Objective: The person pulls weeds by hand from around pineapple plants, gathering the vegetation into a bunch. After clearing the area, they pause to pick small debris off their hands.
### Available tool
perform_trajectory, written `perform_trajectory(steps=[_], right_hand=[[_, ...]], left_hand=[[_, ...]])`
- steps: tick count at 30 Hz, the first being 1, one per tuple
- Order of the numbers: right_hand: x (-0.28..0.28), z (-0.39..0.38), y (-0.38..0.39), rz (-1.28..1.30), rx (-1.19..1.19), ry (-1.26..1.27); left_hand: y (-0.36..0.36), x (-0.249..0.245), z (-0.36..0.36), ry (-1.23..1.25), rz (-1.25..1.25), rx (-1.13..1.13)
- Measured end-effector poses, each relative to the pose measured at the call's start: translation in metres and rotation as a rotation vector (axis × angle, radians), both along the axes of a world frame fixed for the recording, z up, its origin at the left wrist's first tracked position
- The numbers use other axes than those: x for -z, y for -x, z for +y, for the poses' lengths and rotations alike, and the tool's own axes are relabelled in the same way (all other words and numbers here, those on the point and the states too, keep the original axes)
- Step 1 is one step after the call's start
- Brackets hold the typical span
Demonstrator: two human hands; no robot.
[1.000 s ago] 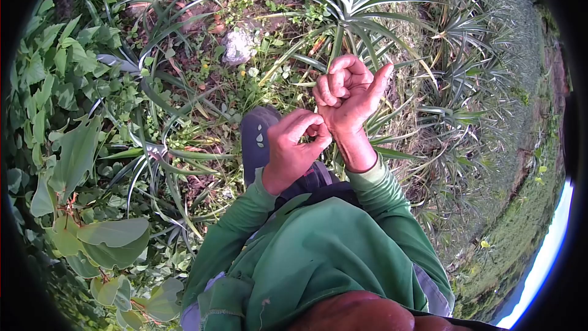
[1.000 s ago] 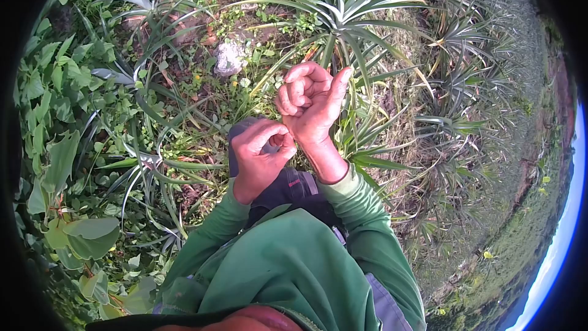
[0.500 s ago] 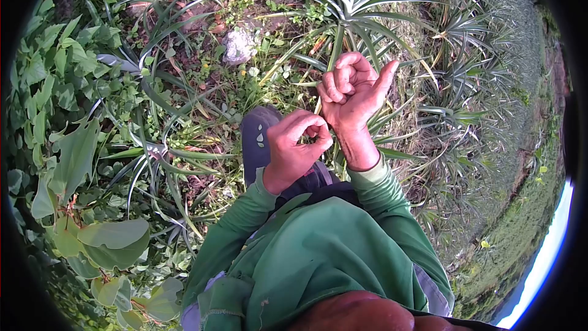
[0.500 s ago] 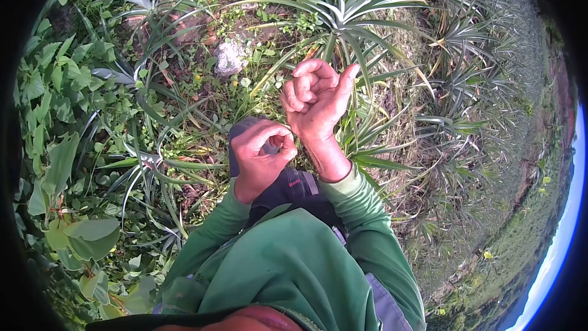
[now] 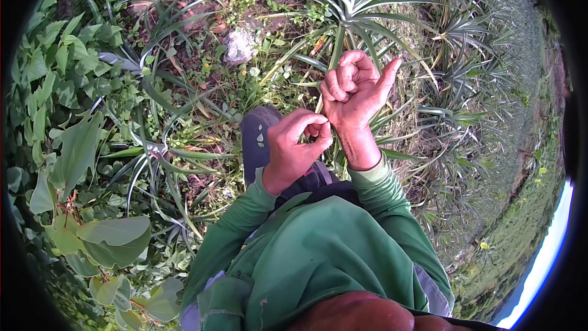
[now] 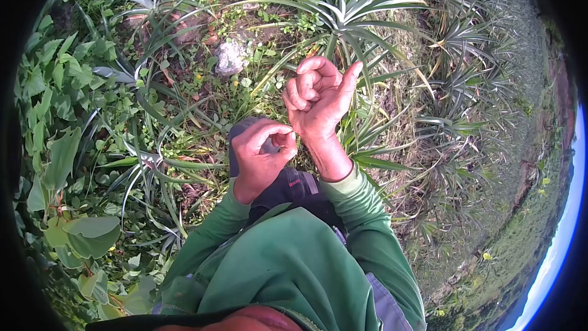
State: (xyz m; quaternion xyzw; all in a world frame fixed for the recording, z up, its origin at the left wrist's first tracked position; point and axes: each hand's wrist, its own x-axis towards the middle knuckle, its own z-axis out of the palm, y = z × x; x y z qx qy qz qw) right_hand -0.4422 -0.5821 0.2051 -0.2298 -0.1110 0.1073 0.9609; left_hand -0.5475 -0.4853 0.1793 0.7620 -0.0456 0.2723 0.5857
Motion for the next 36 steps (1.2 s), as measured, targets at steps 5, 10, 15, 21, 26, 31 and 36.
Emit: perform_trajectory(steps=[5, 10, 15, 21, 26, 31, 36], right_hand=[[0.000, 0.001, 0.001, 0.000, -0.005, 0.001], [0.000, 0.002, 0.002, 0.002, -0.006, 0.000], [0.000, 0.001, 0.002, -0.022, -0.011, 0.021], [0.003, 0.001, 0.003, -0.069, -0.027, 0.040], [0.008, 0.002, 0.004, -0.068, -0.058, 0.051], [0.015, 0.002, 0.003, -0.062, -0.070, 0.061], [0.014, 0.003, 0.001, -0.049, -0.071, 0.062]], left_hand=[[0.001, -0.002, 0.000, 0.008, 0.020, 0.003], [0.001, -0.002, 0.000, 0.007, 0.017, 0.003], [0.001, -0.004, -0.001, -0.003, 0.023, -0.002], [0.001, -0.003, -0.002, 0.000, 0.028, -0.005], [0.001, -0.001, -0.001, -0.007, 0.058, 0.007], [-0.001, 0.004, -0.001, -0.009, 0.050, 0.016], [-0.002, 0.010, -0.001, 0.006, 0.029, 0.009]])
